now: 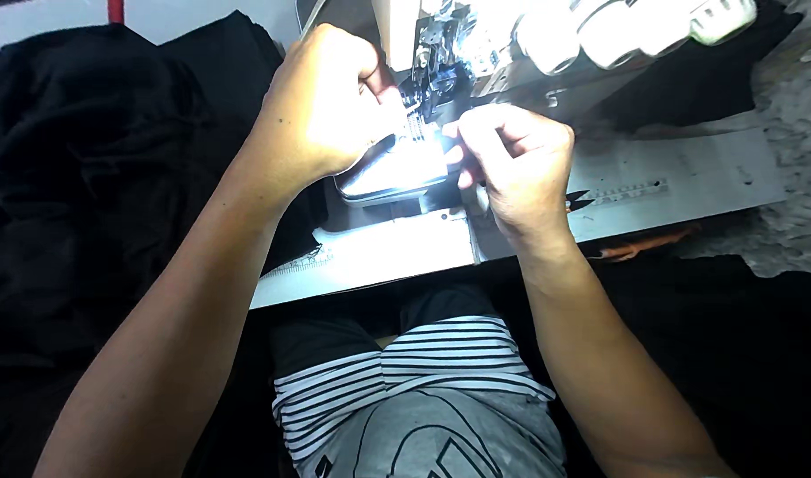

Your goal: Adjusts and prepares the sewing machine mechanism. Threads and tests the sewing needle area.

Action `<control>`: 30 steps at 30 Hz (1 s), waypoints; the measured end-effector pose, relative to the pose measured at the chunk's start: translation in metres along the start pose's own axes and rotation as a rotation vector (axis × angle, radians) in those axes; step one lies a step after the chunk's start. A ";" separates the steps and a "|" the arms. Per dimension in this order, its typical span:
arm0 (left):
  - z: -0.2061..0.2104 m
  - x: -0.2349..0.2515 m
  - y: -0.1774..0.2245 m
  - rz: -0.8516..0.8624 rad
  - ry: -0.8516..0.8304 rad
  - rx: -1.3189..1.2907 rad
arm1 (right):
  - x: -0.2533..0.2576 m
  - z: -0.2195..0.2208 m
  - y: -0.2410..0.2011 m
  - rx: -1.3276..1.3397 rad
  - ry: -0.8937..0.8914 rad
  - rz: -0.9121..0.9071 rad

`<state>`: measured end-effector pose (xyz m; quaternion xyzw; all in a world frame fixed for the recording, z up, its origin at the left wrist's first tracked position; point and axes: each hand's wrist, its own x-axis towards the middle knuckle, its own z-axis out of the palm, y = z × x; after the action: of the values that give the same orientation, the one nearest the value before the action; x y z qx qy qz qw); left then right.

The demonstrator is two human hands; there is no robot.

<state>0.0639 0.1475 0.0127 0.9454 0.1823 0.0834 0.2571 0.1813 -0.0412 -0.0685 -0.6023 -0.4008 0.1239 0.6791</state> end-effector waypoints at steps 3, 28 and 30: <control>-0.001 0.001 0.000 0.002 -0.013 0.002 | 0.001 -0.001 -0.001 0.008 -0.010 0.005; -0.001 0.003 -0.003 0.081 0.002 0.012 | 0.003 -0.004 0.000 -0.018 -0.026 -0.011; -0.001 0.003 -0.002 0.081 0.004 0.031 | 0.003 -0.004 -0.001 -0.014 -0.028 -0.008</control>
<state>0.0662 0.1509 0.0122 0.9557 0.1458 0.0928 0.2384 0.1854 -0.0419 -0.0665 -0.6037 -0.4134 0.1269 0.6698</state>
